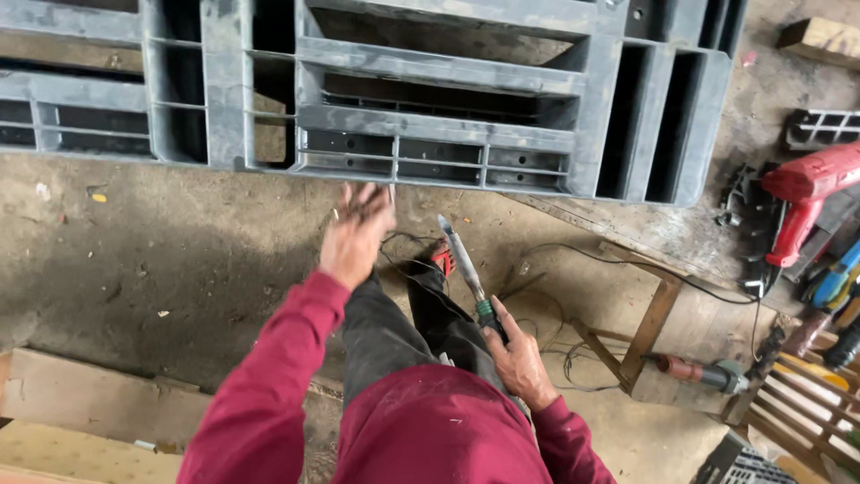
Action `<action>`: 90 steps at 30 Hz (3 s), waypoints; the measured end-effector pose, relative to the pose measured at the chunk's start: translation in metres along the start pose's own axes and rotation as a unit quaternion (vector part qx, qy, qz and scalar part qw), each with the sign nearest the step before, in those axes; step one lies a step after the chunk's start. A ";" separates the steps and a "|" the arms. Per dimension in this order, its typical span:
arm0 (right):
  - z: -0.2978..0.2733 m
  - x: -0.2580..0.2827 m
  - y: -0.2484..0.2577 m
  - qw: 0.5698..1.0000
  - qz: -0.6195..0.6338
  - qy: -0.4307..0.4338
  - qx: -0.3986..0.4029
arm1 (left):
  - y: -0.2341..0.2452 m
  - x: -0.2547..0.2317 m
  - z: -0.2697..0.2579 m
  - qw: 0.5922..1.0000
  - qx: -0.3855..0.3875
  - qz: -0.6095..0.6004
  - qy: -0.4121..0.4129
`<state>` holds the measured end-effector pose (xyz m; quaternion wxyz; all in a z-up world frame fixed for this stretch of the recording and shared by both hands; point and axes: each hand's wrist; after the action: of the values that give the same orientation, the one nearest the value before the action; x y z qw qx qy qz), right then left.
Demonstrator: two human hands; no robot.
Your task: The person uses a red heat gun to apply heat to a gray plastic crate, then uses a soldering iron to work on the heated areas. The person moves along the crate, applying heat and soldering to different sections.
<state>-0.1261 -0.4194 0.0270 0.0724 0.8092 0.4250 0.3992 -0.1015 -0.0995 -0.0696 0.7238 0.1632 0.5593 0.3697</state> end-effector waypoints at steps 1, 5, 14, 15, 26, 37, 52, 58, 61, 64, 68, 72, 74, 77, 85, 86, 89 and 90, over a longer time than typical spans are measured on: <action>0.002 -0.001 -0.001 0.999 0.005 0.039 -0.009 | 0.005 -0.011 -0.012 0.999 -0.017 -0.022 0.019; 0.003 0.001 0.001 0.998 -0.017 -0.052 0.009 | 0.002 -0.035 -0.051 0.931 -0.111 -0.157 0.309; 0.006 0.008 -0.007 0.997 -0.037 -0.056 0.028 | -0.036 -0.009 0.001 0.973 -0.136 -0.069 0.173; 0.006 0.008 -0.009 0.999 -0.032 -0.018 0.021 | -0.046 0.004 0.013 0.987 -0.086 -0.018 0.136; -0.009 -0.016 -0.019 0.993 -0.021 -0.118 0.007 | -0.152 0.042 0.034 0.988 0.078 0.117 0.071; -0.017 -0.038 -0.012 0.994 0.023 -0.104 0.003 | -0.100 0.078 0.048 0.976 0.135 0.116 0.123; 0.002 -0.019 -0.011 0.984 0.052 -0.168 0.031 | -0.065 0.069 0.022 0.995 0.041 0.086 -0.029; 0.013 -0.061 -0.015 0.989 0.147 -0.026 0.011 | -0.051 0.098 0.007 0.973 0.158 0.155 -0.065; 0.010 -0.062 -0.005 0.991 0.106 -0.085 0.009 | -0.034 0.094 -0.002 0.972 0.172 0.157 -0.037; 0.005 -0.055 0.003 0.979 0.083 -0.184 0.018 | -0.019 0.064 -0.029 0.978 0.159 0.077 0.108; 0.009 -0.056 -0.001 0.987 0.124 -0.098 0.003 | -0.048 0.030 -0.045 0.759 -0.113 -0.390 0.510; 0.017 -0.065 -0.007 0.977 0.172 -0.122 0.011 | -0.067 0.008 -0.019 0.888 -0.151 -0.295 0.317; 0.013 -0.067 -0.009 0.978 0.177 -0.113 0.015 | -0.066 -0.002 -0.002 0.977 -0.049 0.198 0.055; 0.014 -0.060 -0.006 0.969 0.192 -0.153 0.024 | -0.079 -0.013 0.015 0.976 -0.154 0.053 0.141; 0.003 -0.042 -0.012 0.969 0.203 -0.140 0.003 | -0.133 0.043 -0.014 0.683 -0.264 -0.574 0.366; 0.003 -0.039 -0.014 0.972 0.209 -0.111 -0.004 | -0.137 0.053 -0.014 0.541 -0.280 -0.675 0.417; -0.005 -0.019 -0.027 0.980 0.189 -0.056 -0.022 | -0.129 0.074 -0.019 0.624 -0.176 -0.598 0.471; -0.007 -0.008 -0.028 0.986 0.155 -0.059 -0.024 | -0.124 0.077 -0.020 0.640 -0.173 -0.554 0.503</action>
<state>-0.1513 -0.4088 0.0145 0.0535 0.8854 0.2795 0.3675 -0.0691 -0.1316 -0.2098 0.4148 -0.5168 0.7488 0.0143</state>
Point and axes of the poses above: each hand's wrist, its own z-axis towards the middle knuckle, its own y-axis out of the back of the hand, x = y × z, and after that the axes turned 1 degree about y, right-handed
